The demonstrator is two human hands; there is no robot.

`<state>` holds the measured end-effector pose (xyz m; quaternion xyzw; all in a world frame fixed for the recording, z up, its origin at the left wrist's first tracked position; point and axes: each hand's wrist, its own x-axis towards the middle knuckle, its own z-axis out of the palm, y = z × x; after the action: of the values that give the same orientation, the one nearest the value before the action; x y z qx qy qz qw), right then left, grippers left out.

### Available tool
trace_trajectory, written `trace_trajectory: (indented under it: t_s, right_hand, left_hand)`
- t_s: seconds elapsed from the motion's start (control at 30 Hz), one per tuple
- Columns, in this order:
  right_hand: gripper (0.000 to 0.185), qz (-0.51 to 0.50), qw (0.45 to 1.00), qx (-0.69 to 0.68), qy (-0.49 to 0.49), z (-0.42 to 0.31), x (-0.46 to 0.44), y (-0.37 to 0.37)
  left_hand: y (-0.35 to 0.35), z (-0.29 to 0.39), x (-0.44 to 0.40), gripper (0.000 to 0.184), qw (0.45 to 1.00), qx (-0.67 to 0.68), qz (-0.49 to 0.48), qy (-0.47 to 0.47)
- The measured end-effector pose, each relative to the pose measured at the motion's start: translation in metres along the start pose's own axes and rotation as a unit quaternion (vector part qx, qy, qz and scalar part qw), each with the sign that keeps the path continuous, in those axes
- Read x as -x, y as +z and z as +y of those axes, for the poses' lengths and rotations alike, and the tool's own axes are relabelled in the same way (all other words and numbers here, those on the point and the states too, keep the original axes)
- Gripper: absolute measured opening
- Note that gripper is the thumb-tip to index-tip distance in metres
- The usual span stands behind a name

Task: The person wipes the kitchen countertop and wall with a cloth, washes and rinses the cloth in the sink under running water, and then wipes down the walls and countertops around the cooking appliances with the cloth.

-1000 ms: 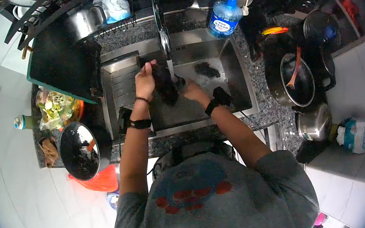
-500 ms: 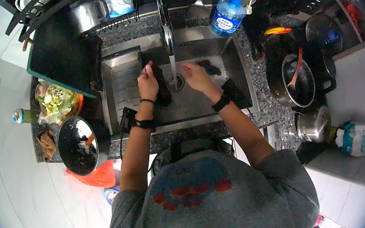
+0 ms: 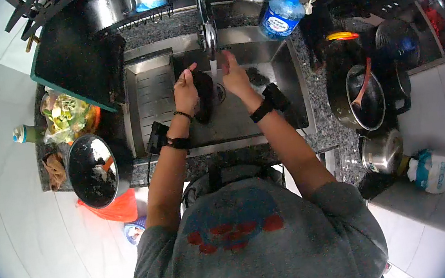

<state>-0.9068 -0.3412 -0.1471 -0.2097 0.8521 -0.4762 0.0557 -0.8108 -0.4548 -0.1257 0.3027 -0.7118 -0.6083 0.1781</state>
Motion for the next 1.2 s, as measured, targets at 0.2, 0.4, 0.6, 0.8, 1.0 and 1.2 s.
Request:
trace_trajectory:
  t_s: [0.2, 0.4, 0.6, 0.8, 1.0, 1.2]
  right_hand:
    - [0.034, -0.191, 0.975, 0.077, -0.082, 0.032, 0.004, 0.010]
    - [0.033, -0.287, 0.936, 0.196, -0.061, 0.071, -0.008, 0.021]
    - [0.026, -0.207, 0.954, 0.175, -0.126, 0.043, -0.013, 0.022]
    - [0.023, -0.207, 0.960, 0.022, -0.189, 0.032, 0.037, 0.019]
    - [0.028, -0.194, 0.968, -0.092, -0.128, 0.023, 0.062, -0.007]
    - [0.034, -0.063, 0.992, -0.050, 0.093, 0.081, -0.007, 0.002]
  left_hand:
    - [0.004, 0.026, 0.011, 0.043, 0.988, 0.106, -0.087, -0.075]
    - [-0.020, -0.009, -0.023, 0.049, 0.993, 0.054, -0.057, -0.093]
    - [0.009, -0.057, -0.043, 0.051, 0.927, 0.146, -0.129, -0.319]
    - [0.043, -0.086, -0.050, 0.031, 0.800, 0.412, -0.245, -0.360]
    - [0.048, -0.109, -0.058, 0.022, 0.781, 0.338, -0.227, -0.473]
    - [0.039, -0.133, -0.051, 0.030, 0.697, 0.412, -0.251, -0.530]
